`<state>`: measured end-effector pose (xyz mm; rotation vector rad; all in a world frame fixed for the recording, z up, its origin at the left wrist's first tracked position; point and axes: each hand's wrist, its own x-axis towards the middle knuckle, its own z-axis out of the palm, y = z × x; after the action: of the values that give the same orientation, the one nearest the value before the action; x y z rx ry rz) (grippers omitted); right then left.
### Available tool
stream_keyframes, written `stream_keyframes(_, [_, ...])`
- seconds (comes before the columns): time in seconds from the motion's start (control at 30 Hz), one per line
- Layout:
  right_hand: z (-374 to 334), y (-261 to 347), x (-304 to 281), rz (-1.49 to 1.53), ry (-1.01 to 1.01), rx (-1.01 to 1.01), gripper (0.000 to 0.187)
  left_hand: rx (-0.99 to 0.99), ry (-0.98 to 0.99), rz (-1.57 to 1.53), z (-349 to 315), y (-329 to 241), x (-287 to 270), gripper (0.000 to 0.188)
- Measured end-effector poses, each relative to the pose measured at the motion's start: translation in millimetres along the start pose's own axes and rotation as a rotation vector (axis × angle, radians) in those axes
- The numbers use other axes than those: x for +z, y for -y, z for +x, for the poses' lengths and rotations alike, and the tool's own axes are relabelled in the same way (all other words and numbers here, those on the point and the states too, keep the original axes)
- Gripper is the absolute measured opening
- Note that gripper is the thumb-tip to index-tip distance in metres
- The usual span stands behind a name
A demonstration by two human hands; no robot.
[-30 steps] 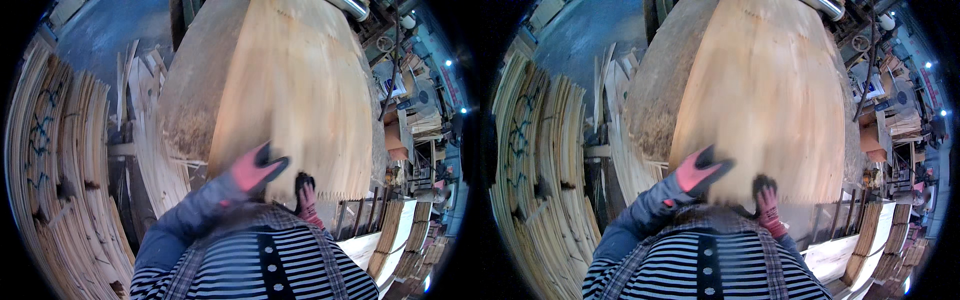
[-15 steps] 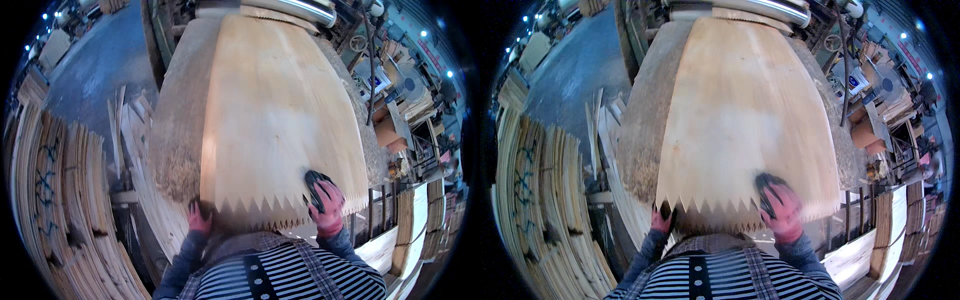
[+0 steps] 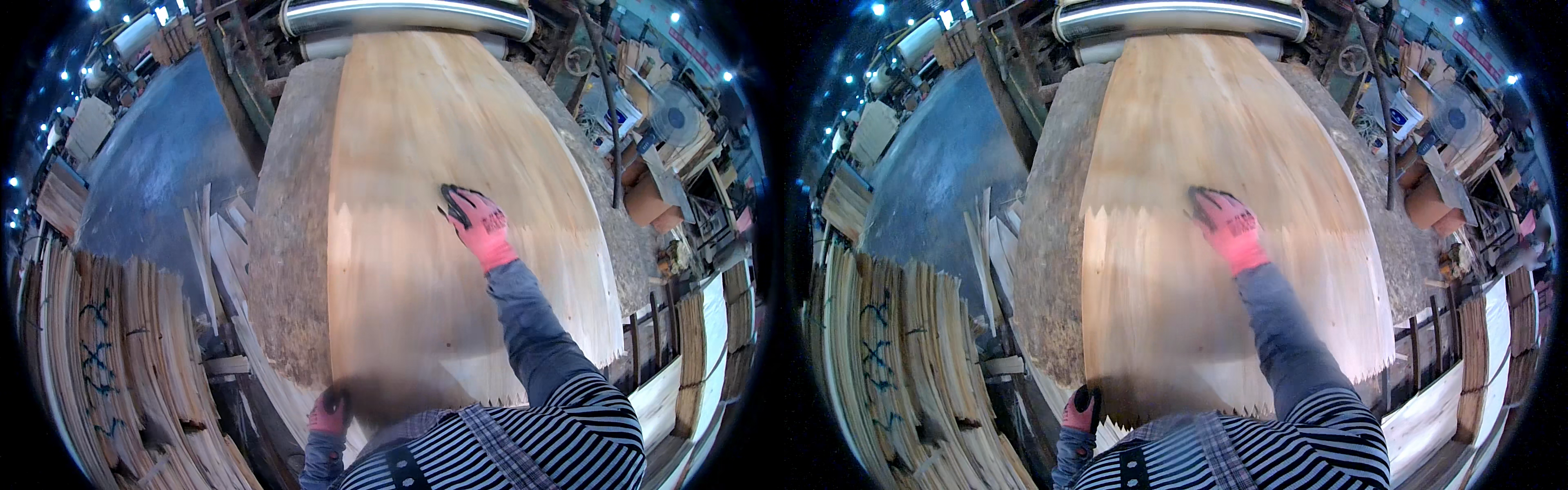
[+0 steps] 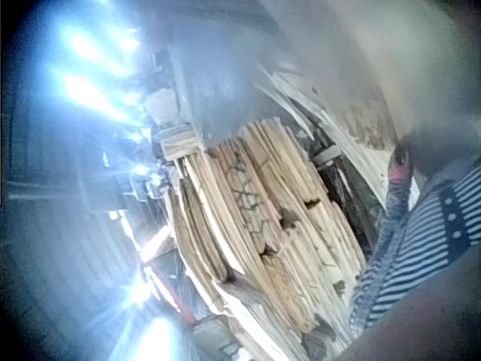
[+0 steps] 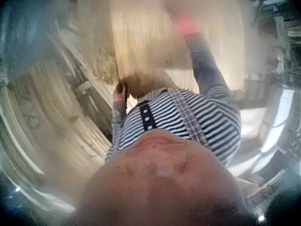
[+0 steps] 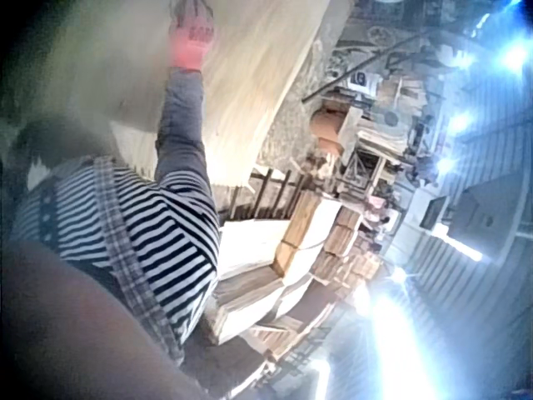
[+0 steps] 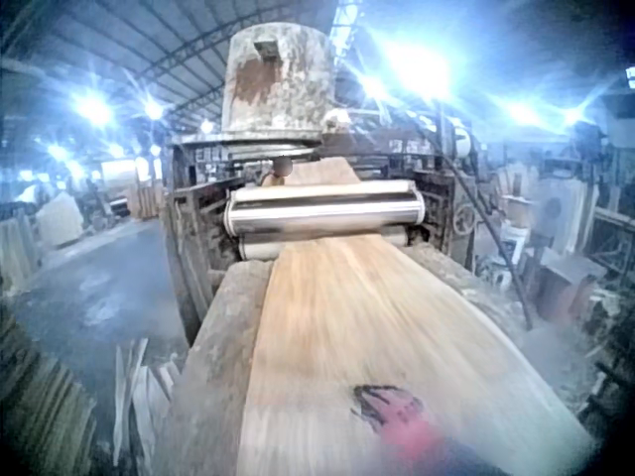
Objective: The person feeds large, light-colored wooden boards with serrated edges into a roller machine in a workshop. They guide the boards through the rollers with gloved hands, retrieve them from a stack, and repeat the process.
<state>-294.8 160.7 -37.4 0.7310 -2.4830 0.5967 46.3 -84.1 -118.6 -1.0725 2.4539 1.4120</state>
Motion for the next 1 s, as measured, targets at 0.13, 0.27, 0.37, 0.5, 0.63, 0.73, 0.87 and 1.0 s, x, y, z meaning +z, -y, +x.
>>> stream_keyframes(0.13, [-7.8,-14.3,33.0,-0.258,0.038,0.207,0.063,0.011,0.037,-0.061,-2.7,-13.6,1.6,0.042])
stream_keyframes(0.27, [-86.6,57.8,-17.3,-0.029,0.282,-0.006,0.070,0.194,0.091,-0.338,3.2,9.0,2.7,0.046])
stream_keyframes(0.37, [-176.7,98.6,-57.4,0.205,0.450,-0.125,0.061,0.690,0.189,0.035,2.4,8.8,-20.1,0.062])
stream_keyframes(0.5, [-322.0,78.7,-49.4,-0.024,0.510,-0.231,0.073,0.639,0.741,-0.404,-23.1,-33.4,-23.2,0.084])
stream_keyframes(0.63, [-315.9,117.0,-95.9,0.134,0.201,-0.003,0.067,0.592,0.988,-0.578,-80.7,-121.2,-41.9,0.086])
stream_keyframes(0.73, [-288.0,146.3,-146.6,0.319,0.116,0.423,0.062,0.918,0.986,-0.638,-108.2,-120.6,-26.9,0.087])
stream_keyframes(0.87, [-312.4,119.1,-189.2,-0.058,0.100,0.175,0.054,0.876,1.083,-0.771,-104.2,-106.6,-30.2,0.082])
stream_keyframes(1.0, [-302.2,109.4,-165.5,-0.013,0.140,0.142,0.051,0.655,0.938,-0.522,-93.3,-90.9,-39.3,0.078])
